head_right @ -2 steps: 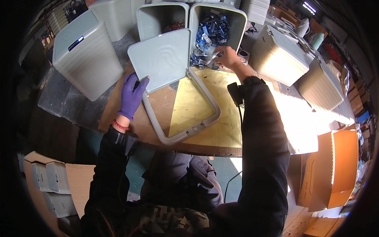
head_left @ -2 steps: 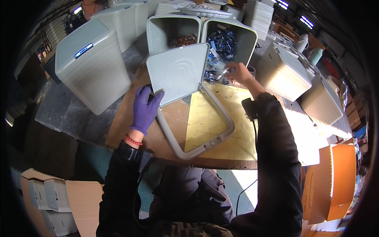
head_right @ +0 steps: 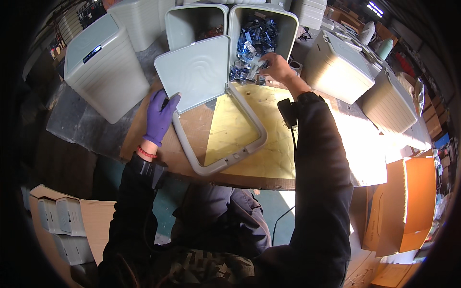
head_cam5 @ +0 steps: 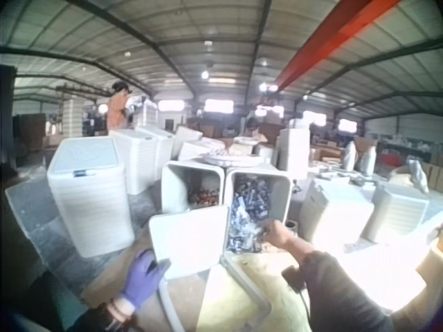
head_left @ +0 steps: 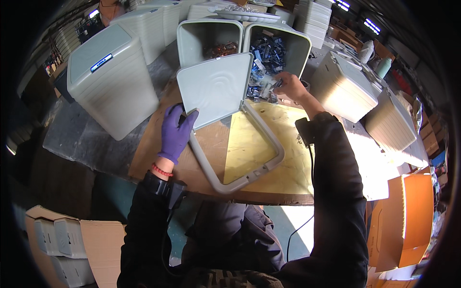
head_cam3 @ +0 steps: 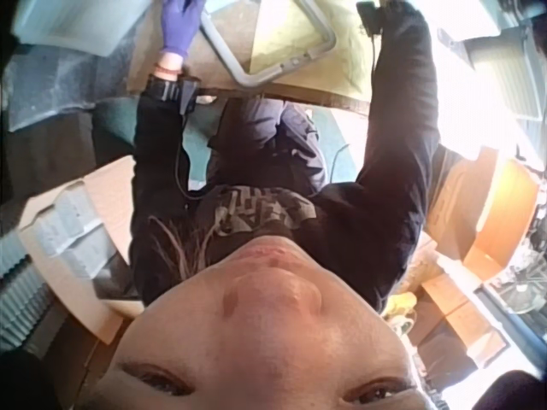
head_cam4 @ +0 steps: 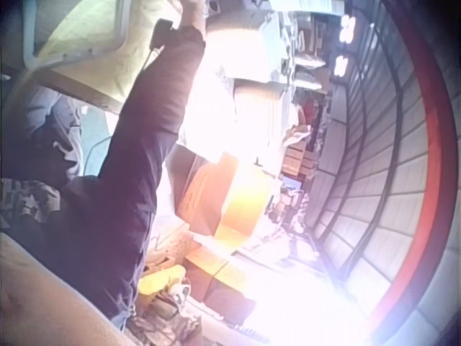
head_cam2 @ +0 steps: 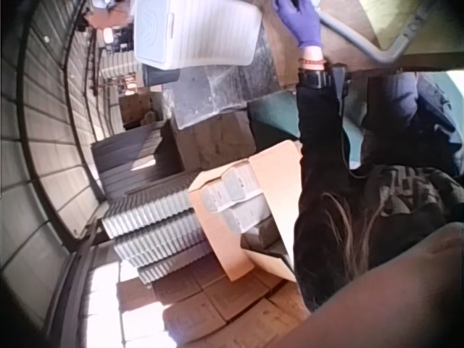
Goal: The person assembles gray plastic containers by hand, inserting small metal fasteners into the lid and base, then closing and stacking the finished units. The person repeats this process for multiple containers, placing completed units into a cardboard box.
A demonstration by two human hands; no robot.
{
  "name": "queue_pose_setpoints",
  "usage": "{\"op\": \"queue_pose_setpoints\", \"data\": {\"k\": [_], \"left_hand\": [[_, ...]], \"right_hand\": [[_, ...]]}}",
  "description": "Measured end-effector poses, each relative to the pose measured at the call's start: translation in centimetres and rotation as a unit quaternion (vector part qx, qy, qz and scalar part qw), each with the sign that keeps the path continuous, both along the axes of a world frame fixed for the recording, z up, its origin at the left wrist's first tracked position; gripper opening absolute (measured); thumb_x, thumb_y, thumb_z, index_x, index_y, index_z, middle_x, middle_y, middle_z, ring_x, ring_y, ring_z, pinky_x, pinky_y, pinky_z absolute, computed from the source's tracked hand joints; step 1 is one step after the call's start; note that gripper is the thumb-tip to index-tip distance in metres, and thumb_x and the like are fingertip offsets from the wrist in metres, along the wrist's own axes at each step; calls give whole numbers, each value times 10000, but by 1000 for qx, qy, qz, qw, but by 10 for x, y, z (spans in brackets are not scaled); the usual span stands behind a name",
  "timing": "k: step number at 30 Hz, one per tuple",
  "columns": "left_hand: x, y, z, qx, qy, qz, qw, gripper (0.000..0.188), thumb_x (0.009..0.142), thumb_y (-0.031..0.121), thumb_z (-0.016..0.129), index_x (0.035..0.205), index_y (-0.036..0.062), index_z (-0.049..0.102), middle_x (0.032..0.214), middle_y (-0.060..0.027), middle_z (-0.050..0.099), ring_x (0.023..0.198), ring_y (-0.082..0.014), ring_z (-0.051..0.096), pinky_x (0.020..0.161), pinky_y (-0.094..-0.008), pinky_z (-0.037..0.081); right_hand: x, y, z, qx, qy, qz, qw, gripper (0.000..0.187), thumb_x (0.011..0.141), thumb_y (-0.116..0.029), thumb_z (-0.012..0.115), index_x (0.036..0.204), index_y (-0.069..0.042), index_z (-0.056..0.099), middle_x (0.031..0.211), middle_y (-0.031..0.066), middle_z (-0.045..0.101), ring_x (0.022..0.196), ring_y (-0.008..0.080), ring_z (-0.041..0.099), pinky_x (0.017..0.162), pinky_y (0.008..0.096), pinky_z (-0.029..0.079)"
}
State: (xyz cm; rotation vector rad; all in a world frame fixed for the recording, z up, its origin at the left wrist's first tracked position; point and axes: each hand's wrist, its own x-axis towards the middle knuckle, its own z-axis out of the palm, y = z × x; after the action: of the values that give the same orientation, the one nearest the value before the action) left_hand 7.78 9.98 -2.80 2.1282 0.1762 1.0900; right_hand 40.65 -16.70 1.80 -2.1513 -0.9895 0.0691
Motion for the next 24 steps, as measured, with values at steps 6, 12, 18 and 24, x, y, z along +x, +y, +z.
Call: {"op": "queue_pose_setpoints", "data": {"k": [6, 12, 18, 24], "left_hand": [[-1, 4, -7, 8, -12, 14, 1000, 253, 910, 208, 755, 1067, 22, 687, 975, -122, 653, 918, -279, 587, 806, -384, 483], [-4, 2, 4, -10, -57, 79, 995, 372, 930, 234, 754, 1199, 10, 630, 1169, -166, 599, 971, -301, 607, 865, -401, 510], [-37, -12, 18, 28, -113, 87, 989, 414, 999, 196, 649, 1353, 2, 555, 1351, -202, 512, 1200, -320, 557, 1000, -395, 481], [-81, -51, 42, 20, -34, 27, 999, 385, 1030, 97, 489, 1398, -14, 518, 1385, -174, 561, 1260, -305, 546, 1069, -396, 443]], "right_hand": [[-49, -12, 18, 165, 75, -24, 983, 356, 870, 32, 710, 1218, -3, 646, 974, 92, 727, 875, 158, 678, 823, 298, 540], [-215, -57, 26, 46, 162, 250, 953, 298, 967, 54, 599, 1243, -43, 656, 1100, 64, 668, 904, 133, 643, 848, 301, 541], [-271, -73, 18, 1, 222, 170, 960, 142, 936, 62, 642, 1069, 24, 673, 878, 52, 682, 715, 103, 638, 677, 275, 529], [-261, -65, -21, 115, 334, 118, 928, 88, 901, 69, 677, 985, 80, 698, 893, 95, 692, 732, 146, 709, 640, 254, 609]]}}
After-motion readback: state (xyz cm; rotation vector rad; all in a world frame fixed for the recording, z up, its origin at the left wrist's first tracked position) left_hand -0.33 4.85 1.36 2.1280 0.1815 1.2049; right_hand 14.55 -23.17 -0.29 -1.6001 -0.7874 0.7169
